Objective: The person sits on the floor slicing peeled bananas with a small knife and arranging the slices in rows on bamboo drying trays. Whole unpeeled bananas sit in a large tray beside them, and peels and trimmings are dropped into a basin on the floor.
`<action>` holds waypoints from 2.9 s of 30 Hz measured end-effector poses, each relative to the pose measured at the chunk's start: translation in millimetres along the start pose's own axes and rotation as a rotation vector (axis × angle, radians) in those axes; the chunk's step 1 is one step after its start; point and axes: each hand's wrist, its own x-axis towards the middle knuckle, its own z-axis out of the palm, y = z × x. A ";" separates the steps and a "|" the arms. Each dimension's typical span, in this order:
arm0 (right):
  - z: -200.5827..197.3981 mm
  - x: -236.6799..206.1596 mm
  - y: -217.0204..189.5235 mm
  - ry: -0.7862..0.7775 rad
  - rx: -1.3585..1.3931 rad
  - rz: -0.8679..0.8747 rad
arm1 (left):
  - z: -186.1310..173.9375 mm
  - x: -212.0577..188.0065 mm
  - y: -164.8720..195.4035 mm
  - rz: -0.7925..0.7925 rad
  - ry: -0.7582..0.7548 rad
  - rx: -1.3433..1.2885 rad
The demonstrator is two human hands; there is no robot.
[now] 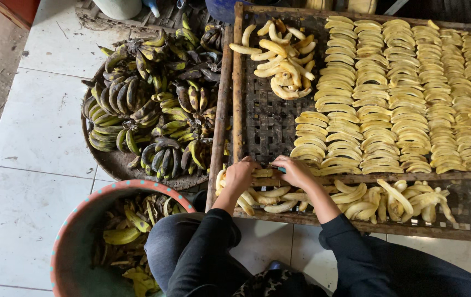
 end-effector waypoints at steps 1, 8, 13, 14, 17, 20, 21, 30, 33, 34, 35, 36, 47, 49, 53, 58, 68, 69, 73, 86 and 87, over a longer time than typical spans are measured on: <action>0.1 -1.6 0.1 0.002 -0.003 0.001 | 0.6 -0.6 -0.5 0.015 0.027 -0.015; -3.2 -11.1 -3.1 0.050 0.066 0.005 | -1.7 -3.0 -1.2 0.043 0.038 0.017; -23.4 -14.9 10.8 0.131 0.310 0.082 | -10.8 14.3 4.9 -0.232 0.023 -0.040; -25.6 -15.2 12.0 0.237 0.426 0.019 | -9.8 20.0 7.1 -0.350 0.001 -0.087; -22.8 -13.6 7.4 0.341 0.810 0.038 | -1.9 39.5 16.4 -0.347 0.394 -0.938; -4.0 -10.4 -8.8 0.055 1.194 0.294 | 18.2 47.8 34.0 0.006 0.499 -1.683; 4.0 -5.9 -15.6 0.018 1.278 0.245 | 23.0 45.7 34.3 -0.108 0.436 -1.649; -14.1 39.5 -19.7 -0.013 0.383 0.051 | -9.0 53.6 10.7 -0.591 0.829 -1.454; -15.9 40.1 -23.9 0.002 0.284 0.063 | -29.9 59.9 17.0 -0.539 0.805 -1.637; -15.0 39.3 -25.8 0.028 0.275 0.020 | -33.2 60.5 21.6 -0.470 0.819 -1.662; -12.8 38.1 -28.0 0.060 0.248 0.021 | -35.2 60.0 26.2 -0.403 0.833 -1.686; -9.1 36.6 -30.2 0.090 0.222 0.021 | -36.1 58.9 29.8 -0.411 0.814 -1.699; -57.7 13.6 34.4 0.460 0.472 0.171 | -53.7 46.7 44.7 -0.571 0.641 -1.727; -66.9 -10.7 52.0 0.344 0.348 0.366 | -56.7 46.3 48.1 -0.551 0.629 -1.764; -56.2 -54.7 72.0 0.323 0.193 0.509 | -57.2 48.8 54.0 -0.470 0.607 -1.804; -27.8 -76.9 84.2 0.366 0.197 0.459 | -55.1 46.4 55.5 -0.495 0.531 -1.804; -18.1 -76.9 56.4 0.446 -0.167 0.455 | -58.6 42.7 63.8 -0.513 0.500 -1.786; -18.0 -75.4 50.9 0.461 -0.154 0.374 | -58.9 42.4 64.2 -0.520 0.497 -1.784; -13.7 -68.4 37.4 0.434 -0.124 0.290 | -57.5 40.9 64.6 -0.519 0.503 -1.798; -12.0 -45.1 52.0 0.353 0.018 -0.036 | -58.9 34.5 69.8 -0.510 0.479 -1.821; -13.2 -44.5 52.1 0.348 0.013 -0.033 | -60.2 32.7 70.8 -0.505 0.484 -1.831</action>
